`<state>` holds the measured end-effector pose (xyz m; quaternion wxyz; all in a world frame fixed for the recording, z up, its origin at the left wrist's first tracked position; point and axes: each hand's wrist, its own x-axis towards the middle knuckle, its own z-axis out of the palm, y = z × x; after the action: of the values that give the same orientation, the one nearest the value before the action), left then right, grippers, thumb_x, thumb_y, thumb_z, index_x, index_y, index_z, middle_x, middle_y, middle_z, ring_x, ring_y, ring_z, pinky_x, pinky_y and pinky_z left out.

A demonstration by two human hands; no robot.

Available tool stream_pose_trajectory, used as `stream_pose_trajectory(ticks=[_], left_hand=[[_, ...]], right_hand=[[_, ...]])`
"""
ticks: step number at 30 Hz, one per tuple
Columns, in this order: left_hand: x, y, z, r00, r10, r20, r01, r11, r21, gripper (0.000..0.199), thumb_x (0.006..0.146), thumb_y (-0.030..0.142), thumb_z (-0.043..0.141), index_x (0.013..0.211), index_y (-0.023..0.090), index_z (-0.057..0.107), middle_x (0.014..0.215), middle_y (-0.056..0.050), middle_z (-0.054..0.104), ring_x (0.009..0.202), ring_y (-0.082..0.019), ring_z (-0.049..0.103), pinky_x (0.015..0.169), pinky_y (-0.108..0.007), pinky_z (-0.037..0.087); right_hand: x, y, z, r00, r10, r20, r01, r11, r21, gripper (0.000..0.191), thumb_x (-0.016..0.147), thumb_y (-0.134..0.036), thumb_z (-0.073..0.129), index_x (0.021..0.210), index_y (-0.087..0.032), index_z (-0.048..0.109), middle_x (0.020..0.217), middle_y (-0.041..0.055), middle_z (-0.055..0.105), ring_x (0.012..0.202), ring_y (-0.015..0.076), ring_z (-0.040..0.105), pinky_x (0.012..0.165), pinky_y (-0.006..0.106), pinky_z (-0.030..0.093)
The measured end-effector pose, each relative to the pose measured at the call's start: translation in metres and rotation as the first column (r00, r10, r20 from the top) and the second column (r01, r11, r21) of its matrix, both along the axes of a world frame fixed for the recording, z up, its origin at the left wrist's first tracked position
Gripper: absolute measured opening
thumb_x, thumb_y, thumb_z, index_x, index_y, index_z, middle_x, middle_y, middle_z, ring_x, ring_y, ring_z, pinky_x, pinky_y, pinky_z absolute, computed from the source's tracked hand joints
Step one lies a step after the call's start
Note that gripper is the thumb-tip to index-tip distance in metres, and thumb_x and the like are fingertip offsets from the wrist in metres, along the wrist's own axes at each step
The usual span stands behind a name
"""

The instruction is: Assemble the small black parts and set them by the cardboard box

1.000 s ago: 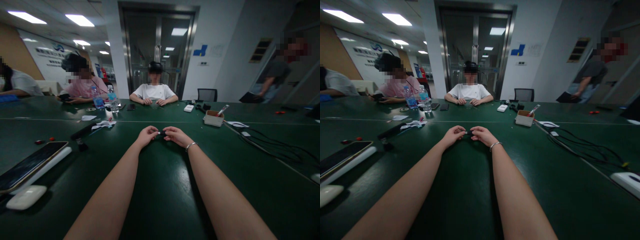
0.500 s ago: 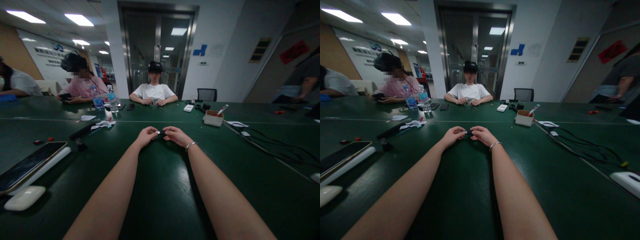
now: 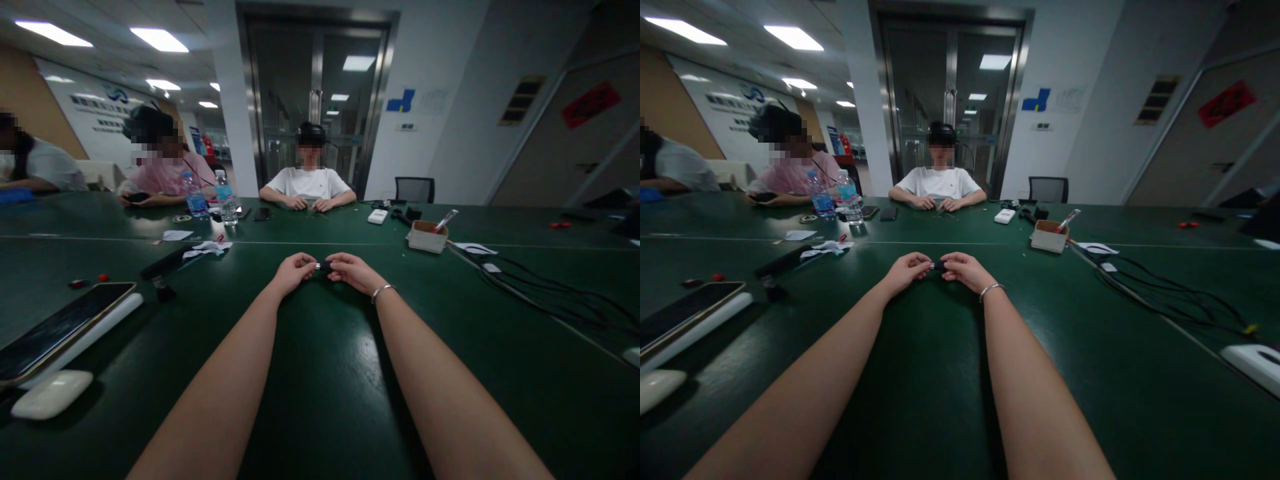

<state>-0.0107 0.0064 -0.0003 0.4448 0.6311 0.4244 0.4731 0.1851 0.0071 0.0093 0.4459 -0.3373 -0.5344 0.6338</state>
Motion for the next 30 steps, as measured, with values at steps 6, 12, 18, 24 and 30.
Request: stream_pose_trajectory(ticks=[6,12,18,24,30], left_hand=[[0.000,0.000,0.001,0.999,-0.007,0.047,0.008,1.000,-0.025,0.023,0.069,0.029,0.070,0.083,0.012,0.062,0.062,-0.001,0.062,0.052,-0.008,0.053,0.054,-0.023,0.043],[0.000,0.000,0.000,0.999,-0.009,0.053,0.011,0.999,-0.036,0.027,0.069,0.033,0.071,0.082,0.012,0.062,0.062,-0.001,0.062,0.053,-0.008,0.054,0.054,-0.023,0.044],[0.000,0.005,-0.005,1.000,0.009,-0.010,-0.009,0.999,-0.031,0.024,0.074,0.035,0.065,0.081,0.012,0.061,0.063,-0.002,0.062,0.053,-0.009,0.054,0.055,-0.023,0.044],[-0.001,0.008,-0.010,0.997,0.060,-0.058,-0.057,0.997,0.050,0.026,0.075,0.036,0.064,0.089,0.015,0.061,0.068,-0.002,0.062,0.058,-0.010,0.056,0.056,-0.023,0.045],[0.000,0.005,-0.008,0.998,0.027,-0.062,-0.023,0.998,0.065,0.024,0.075,0.036,0.063,0.086,0.016,0.059,0.063,0.001,0.058,0.053,-0.008,0.052,0.054,-0.022,0.043]], right_hand=[[0.000,0.000,0.000,1.000,0.003,0.009,-0.003,1.000,0.004,0.018,0.082,0.000,0.054,0.093,-0.012,0.062,0.075,0.0033,0.066,0.058,0.0091,0.067,0.056,0.016,0.056],[0.000,0.000,0.000,1.000,0.010,0.010,-0.010,1.000,0.009,0.017,0.080,-0.001,0.058,0.092,-0.012,0.062,0.077,0.0031,0.066,0.058,0.0088,0.066,0.056,0.017,0.056],[0.000,-0.001,0.001,1.000,0.015,0.007,-0.016,1.000,0.013,0.016,0.078,-0.003,0.063,0.091,-0.013,0.064,0.077,0.0029,0.066,0.059,0.0089,0.067,0.056,0.016,0.057],[0.000,-0.001,0.000,1.000,0.020,0.016,-0.020,1.000,0.010,0.017,0.079,-0.002,0.060,0.092,-0.013,0.063,0.076,0.0031,0.067,0.059,0.0088,0.067,0.056,0.017,0.057],[-0.001,-0.002,0.001,1.000,0.006,0.023,-0.006,1.000,0.011,0.018,0.080,0.000,0.057,0.093,-0.012,0.063,0.075,0.0029,0.067,0.057,0.0084,0.066,0.056,0.016,0.056]])
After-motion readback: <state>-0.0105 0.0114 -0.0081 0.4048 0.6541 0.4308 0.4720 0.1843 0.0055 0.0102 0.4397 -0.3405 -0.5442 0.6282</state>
